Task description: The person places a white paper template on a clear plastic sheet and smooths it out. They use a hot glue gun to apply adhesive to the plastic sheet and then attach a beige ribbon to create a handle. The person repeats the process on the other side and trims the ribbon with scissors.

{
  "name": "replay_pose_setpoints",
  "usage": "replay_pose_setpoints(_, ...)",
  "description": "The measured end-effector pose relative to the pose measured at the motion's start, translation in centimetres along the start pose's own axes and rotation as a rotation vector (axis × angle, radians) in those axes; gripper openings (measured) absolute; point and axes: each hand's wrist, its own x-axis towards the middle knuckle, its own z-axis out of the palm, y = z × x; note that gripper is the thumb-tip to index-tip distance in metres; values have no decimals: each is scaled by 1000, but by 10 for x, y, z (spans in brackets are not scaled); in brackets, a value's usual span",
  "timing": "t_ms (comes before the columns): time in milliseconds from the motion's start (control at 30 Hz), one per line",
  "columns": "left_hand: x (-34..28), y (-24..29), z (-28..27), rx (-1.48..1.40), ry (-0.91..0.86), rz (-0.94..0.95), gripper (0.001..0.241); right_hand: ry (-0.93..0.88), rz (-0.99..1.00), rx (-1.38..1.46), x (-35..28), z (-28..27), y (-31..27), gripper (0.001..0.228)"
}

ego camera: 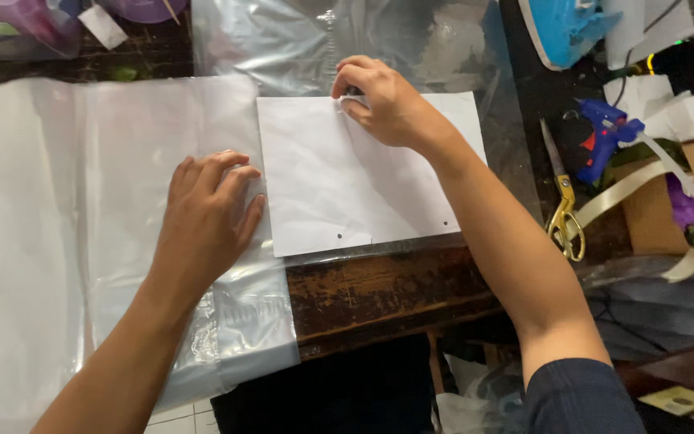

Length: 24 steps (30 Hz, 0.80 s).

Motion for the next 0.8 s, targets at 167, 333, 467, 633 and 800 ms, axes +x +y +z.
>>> replay_pose_setpoints(167, -8, -5, 0, 45, -74, 91, 35, -126, 247, -59, -111, -42, -38, 31)
replay_pose_setpoints(333, -2, 12, -14, -95, -223, 294, 68, 73, 388, 10, -228, -28, -32, 41)
replay_pose_setpoints(467, -5, 18, -8, -158, -303, 332, 80, 496, 308, -8, -292, 0, -53, 20)
replay_pose_setpoints(633, -2, 20, -12, -163, -258, 346, 49, 586, 135, -83, -303, 38, -71, 8)
replay_pose_setpoints(800, -4, 16, -10, -232, -282, 320, 24, 684, 62, -317, -298, 52, -57, 20)
